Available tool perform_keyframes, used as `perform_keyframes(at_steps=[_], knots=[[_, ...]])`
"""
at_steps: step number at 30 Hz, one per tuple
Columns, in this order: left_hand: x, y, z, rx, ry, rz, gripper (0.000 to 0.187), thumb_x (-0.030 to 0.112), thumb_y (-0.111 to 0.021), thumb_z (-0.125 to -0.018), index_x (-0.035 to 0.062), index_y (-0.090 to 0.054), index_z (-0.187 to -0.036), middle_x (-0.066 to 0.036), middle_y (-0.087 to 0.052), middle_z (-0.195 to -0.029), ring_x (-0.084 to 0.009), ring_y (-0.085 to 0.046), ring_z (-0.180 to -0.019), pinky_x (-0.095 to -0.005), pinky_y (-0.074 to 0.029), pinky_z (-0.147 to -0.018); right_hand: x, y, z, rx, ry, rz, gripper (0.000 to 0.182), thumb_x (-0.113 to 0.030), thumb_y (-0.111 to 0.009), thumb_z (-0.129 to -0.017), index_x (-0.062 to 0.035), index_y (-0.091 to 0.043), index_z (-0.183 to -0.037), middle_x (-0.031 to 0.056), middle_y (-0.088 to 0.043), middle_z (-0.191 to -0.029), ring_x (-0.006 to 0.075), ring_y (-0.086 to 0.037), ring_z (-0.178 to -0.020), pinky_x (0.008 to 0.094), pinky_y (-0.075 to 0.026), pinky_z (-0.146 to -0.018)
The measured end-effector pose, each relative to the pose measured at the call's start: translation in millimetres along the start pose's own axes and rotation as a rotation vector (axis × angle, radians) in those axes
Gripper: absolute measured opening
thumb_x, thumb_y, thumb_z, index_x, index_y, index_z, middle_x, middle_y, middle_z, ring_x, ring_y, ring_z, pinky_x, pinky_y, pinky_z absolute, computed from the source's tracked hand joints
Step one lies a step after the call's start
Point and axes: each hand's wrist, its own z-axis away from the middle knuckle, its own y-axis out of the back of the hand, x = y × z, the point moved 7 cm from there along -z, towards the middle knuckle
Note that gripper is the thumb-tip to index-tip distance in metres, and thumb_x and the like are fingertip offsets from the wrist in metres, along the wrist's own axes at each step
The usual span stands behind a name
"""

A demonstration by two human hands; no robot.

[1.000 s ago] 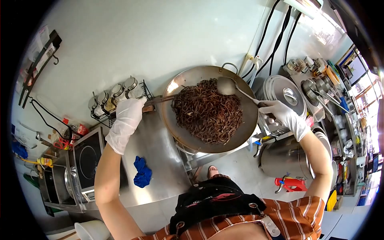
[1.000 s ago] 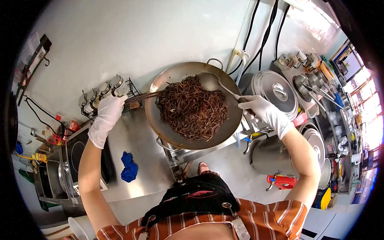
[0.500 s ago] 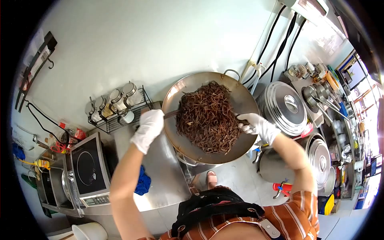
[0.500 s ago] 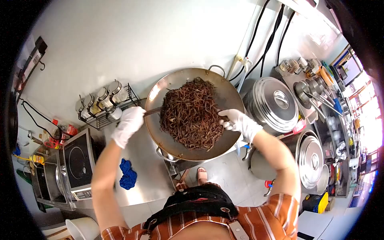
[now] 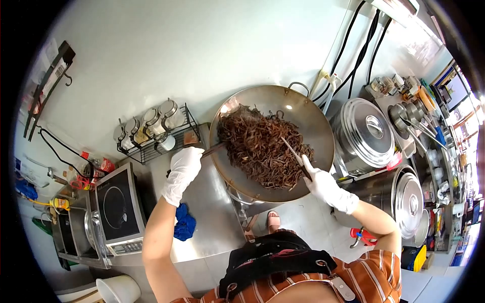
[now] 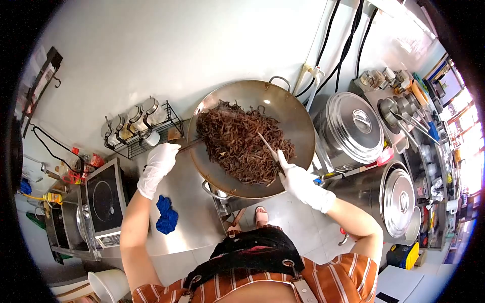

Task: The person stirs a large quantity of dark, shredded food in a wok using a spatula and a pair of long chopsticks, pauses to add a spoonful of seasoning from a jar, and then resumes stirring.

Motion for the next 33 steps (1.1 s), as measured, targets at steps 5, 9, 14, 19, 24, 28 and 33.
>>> perform_keyframes(at_steps=[5, 9, 14, 19, 24, 28, 33], knots=[[8, 15, 3, 0.056, -0.109, -0.079, 0.022, 0.022, -0.055, -0.088, 0.0142, -0.071, -0.102, -0.014, -0.069, -0.088, -0.0321, -0.065, -0.085, -0.0421, -0.051, -0.072, -9, -2, 62, 0.057, 0.155, 0.879, 0.073, -0.006, -0.051, -0.08, -0.0021, -0.025, -0.147, 0.0218, -0.059, -0.092, 0.0158, -0.051, -0.048, 0.0298, -0.044, -0.04], [35, 42, 17, 0.241, -0.298, -0.193, 0.015, 0.014, -0.056, -0.083, 0.0076, -0.069, -0.083, -0.014, -0.066, -0.073, -0.0336, -0.066, -0.069, -0.043, -0.05, -0.061, -11, 17, 97, -0.013, 0.151, 0.751, 0.073, -0.003, -0.05, -0.078, -0.0011, -0.025, -0.147, 0.0223, -0.056, -0.095, 0.016, -0.049, -0.045, 0.0293, -0.041, -0.037], [45, 43, 24, 0.211, -0.34, -0.337, 0.011, 0.01, -0.057, -0.081, 0.0067, -0.066, -0.078, -0.012, -0.065, -0.066, -0.0309, -0.066, -0.064, -0.0407, -0.05, -0.056, -25, 87, 108, 0.037, -0.002, 0.563, 0.075, -0.006, -0.057, -0.075, -0.0132, -0.035, -0.146, 0.0123, -0.054, -0.075, 0.0222, -0.052, -0.043, 0.0353, -0.041, -0.039], [40, 21, 26, 0.174, -0.404, -0.351, 0.009, 0.01, -0.058, -0.08, 0.0054, -0.066, -0.08, -0.011, -0.064, -0.062, -0.0291, -0.066, -0.061, -0.0399, -0.05, -0.053, -47, 159, 116, -0.023, -0.107, 0.551, 0.069, -0.009, -0.064, -0.076, -0.0175, -0.043, -0.142, 0.0132, -0.054, -0.071, 0.0297, -0.057, -0.054, 0.0398, -0.045, -0.05], [32, 17, 29, 0.054, -0.372, -0.324, 0.017, 0.006, -0.053, -0.082, 0.0046, -0.065, -0.094, -0.012, -0.061, -0.063, -0.0315, -0.063, -0.063, -0.0426, -0.047, -0.055, -55, 151, 115, -0.169, -0.013, 0.575, 0.063, -0.012, -0.065, -0.076, -0.0157, -0.048, -0.137, 0.0112, -0.054, -0.069, 0.0277, -0.057, -0.053, 0.0386, -0.045, -0.047], [30, 13, 38, 0.13, -0.418, -0.308, 0.014, 0.01, -0.054, -0.083, 0.0028, -0.064, -0.089, -0.011, -0.063, -0.061, -0.0294, -0.065, -0.059, -0.0414, -0.049, -0.052, -38, 78, 104, -0.184, 0.108, 0.659, 0.062, -0.015, -0.061, -0.075, -0.0158, -0.049, -0.136, 0.008, -0.052, -0.066, 0.0226, -0.053, -0.045, 0.0359, -0.043, -0.04], [25, -1, 43, 0.105, -0.347, -0.204, 0.022, 0.01, -0.051, -0.086, 0.0015, -0.064, -0.101, -0.012, -0.064, -0.065, -0.0312, -0.064, -0.06, -0.0431, -0.048, -0.053, -15, 7, 65, 0.01, 0.115, 0.673, 0.076, -0.006, -0.056, -0.072, -0.0147, -0.036, -0.145, 0.0105, -0.052, -0.071, 0.0202, -0.051, -0.044, 0.0338, -0.042, -0.039]])
